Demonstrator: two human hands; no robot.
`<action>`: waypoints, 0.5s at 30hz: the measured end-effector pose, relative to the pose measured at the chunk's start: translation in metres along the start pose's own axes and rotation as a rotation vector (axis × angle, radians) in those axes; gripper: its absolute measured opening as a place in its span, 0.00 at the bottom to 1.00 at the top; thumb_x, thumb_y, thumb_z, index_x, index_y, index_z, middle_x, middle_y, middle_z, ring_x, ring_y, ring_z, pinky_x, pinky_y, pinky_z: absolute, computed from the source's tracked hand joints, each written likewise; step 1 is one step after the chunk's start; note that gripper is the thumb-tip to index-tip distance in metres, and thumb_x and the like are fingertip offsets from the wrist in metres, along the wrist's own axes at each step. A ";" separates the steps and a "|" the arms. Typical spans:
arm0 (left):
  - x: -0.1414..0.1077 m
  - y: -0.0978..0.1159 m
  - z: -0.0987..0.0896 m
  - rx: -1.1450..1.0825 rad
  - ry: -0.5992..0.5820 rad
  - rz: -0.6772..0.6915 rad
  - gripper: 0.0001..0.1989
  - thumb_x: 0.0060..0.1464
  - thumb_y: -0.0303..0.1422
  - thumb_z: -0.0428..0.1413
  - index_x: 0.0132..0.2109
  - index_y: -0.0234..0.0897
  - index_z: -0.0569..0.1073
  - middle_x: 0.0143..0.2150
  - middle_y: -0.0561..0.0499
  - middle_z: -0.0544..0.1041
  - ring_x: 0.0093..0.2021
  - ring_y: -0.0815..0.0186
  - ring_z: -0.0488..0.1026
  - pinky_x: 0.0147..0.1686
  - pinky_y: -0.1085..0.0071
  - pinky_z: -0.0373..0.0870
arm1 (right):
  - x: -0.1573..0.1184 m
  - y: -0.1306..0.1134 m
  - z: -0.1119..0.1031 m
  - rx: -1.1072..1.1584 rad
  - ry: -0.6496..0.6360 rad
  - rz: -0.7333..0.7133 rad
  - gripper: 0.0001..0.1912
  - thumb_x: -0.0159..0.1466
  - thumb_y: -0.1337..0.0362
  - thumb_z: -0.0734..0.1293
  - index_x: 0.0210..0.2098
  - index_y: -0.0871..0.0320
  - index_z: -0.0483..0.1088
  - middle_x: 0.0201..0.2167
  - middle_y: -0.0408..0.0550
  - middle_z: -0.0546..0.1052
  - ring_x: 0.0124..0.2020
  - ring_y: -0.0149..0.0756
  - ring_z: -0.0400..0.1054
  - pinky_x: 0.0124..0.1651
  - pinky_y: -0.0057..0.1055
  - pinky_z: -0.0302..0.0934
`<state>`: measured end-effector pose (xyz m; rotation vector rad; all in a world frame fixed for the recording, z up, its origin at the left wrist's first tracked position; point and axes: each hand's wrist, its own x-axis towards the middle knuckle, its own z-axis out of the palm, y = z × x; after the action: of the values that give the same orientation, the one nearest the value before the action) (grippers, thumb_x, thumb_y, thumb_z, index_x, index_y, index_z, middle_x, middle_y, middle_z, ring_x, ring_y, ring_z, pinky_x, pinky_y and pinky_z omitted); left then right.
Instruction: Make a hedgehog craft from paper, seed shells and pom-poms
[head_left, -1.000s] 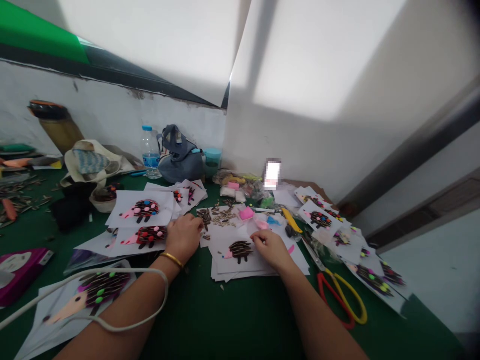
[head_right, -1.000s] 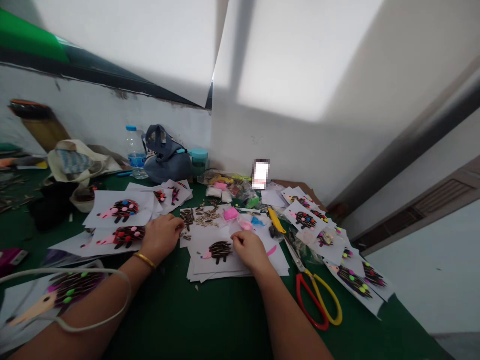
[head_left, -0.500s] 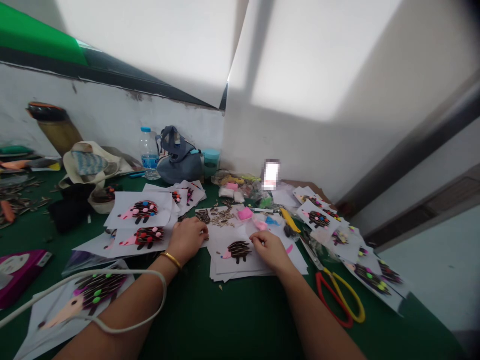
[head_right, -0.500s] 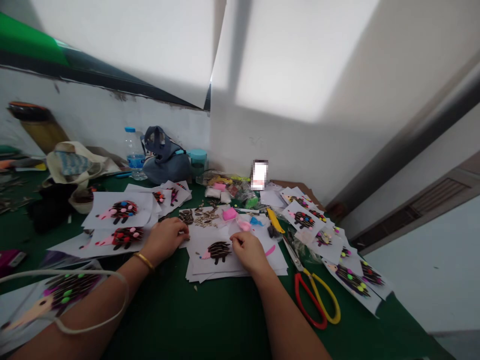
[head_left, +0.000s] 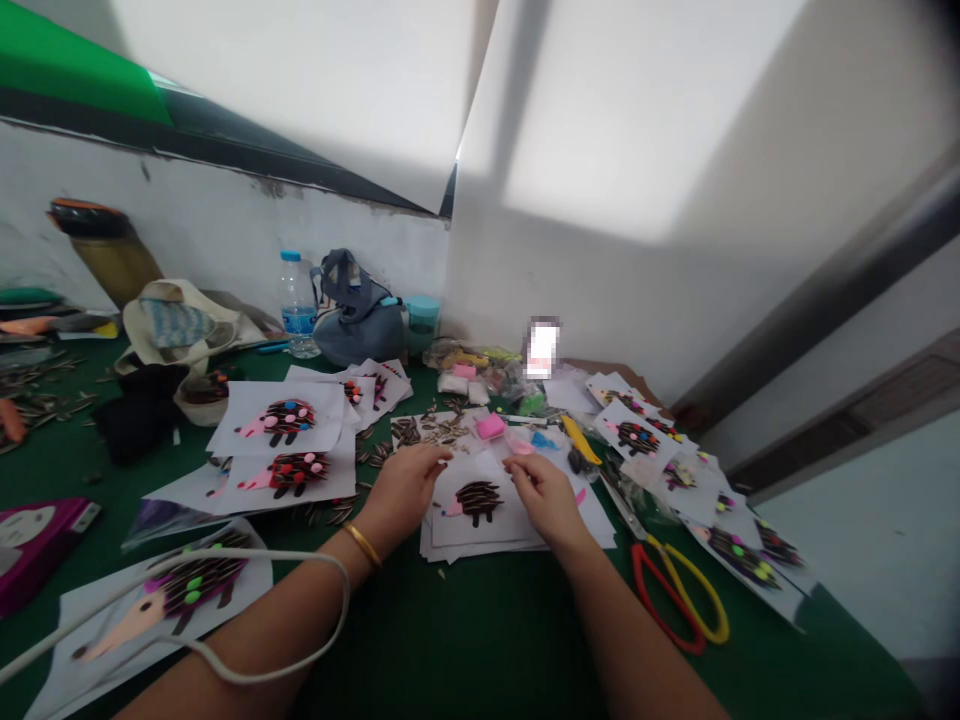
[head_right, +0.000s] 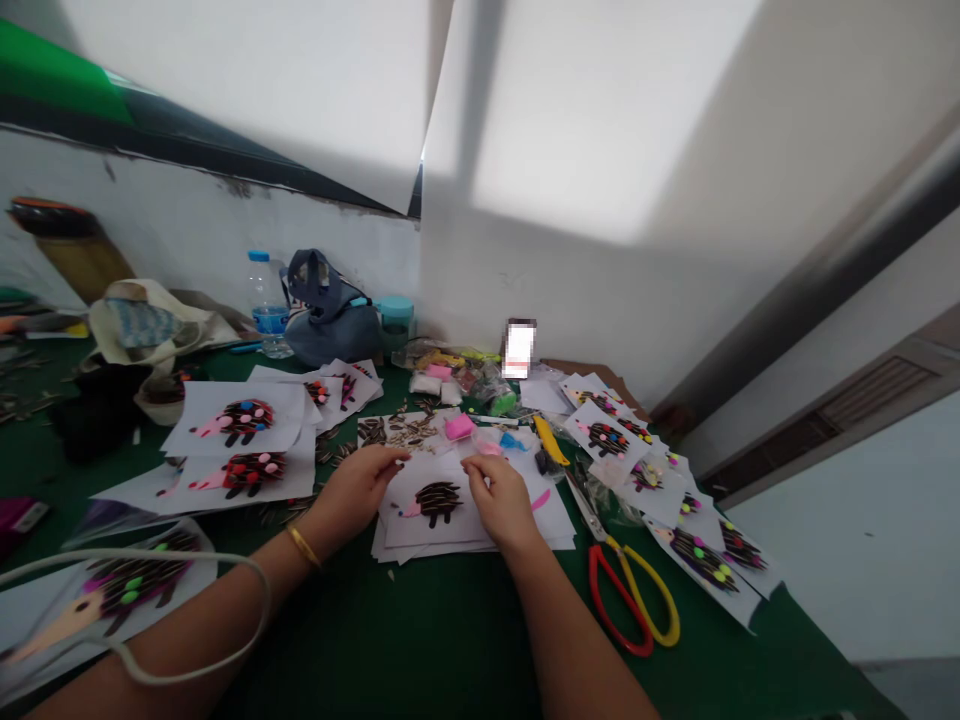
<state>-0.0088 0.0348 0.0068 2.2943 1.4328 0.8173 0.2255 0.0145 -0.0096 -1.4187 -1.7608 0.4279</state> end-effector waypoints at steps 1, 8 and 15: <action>-0.002 0.005 0.003 -0.093 0.002 0.019 0.10 0.60 0.31 0.48 0.43 0.40 0.74 0.43 0.49 0.78 0.45 0.64 0.72 0.48 0.68 0.64 | -0.001 -0.003 0.001 0.026 -0.013 -0.003 0.12 0.64 0.62 0.60 0.41 0.56 0.74 0.38 0.49 0.78 0.41 0.39 0.71 0.47 0.34 0.63; -0.012 0.028 0.021 -0.652 -0.021 -0.154 0.05 0.52 0.34 0.56 0.35 0.37 0.74 0.31 0.53 0.77 0.33 0.67 0.74 0.35 0.72 0.70 | -0.010 -0.026 0.010 0.152 -0.190 -0.047 0.07 0.60 0.64 0.66 0.38 0.53 0.75 0.35 0.44 0.78 0.38 0.35 0.71 0.40 0.28 0.63; -0.011 0.026 0.026 -0.658 -0.022 -0.159 0.07 0.50 0.35 0.58 0.36 0.37 0.75 0.33 0.51 0.78 0.34 0.66 0.74 0.37 0.69 0.71 | -0.006 -0.024 0.005 0.206 -0.115 0.032 0.06 0.59 0.63 0.65 0.33 0.56 0.73 0.30 0.44 0.76 0.31 0.33 0.68 0.34 0.27 0.61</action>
<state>0.0218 0.0140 -0.0032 1.6663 1.0977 1.0206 0.2067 0.0024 0.0016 -1.2988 -1.7311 0.6999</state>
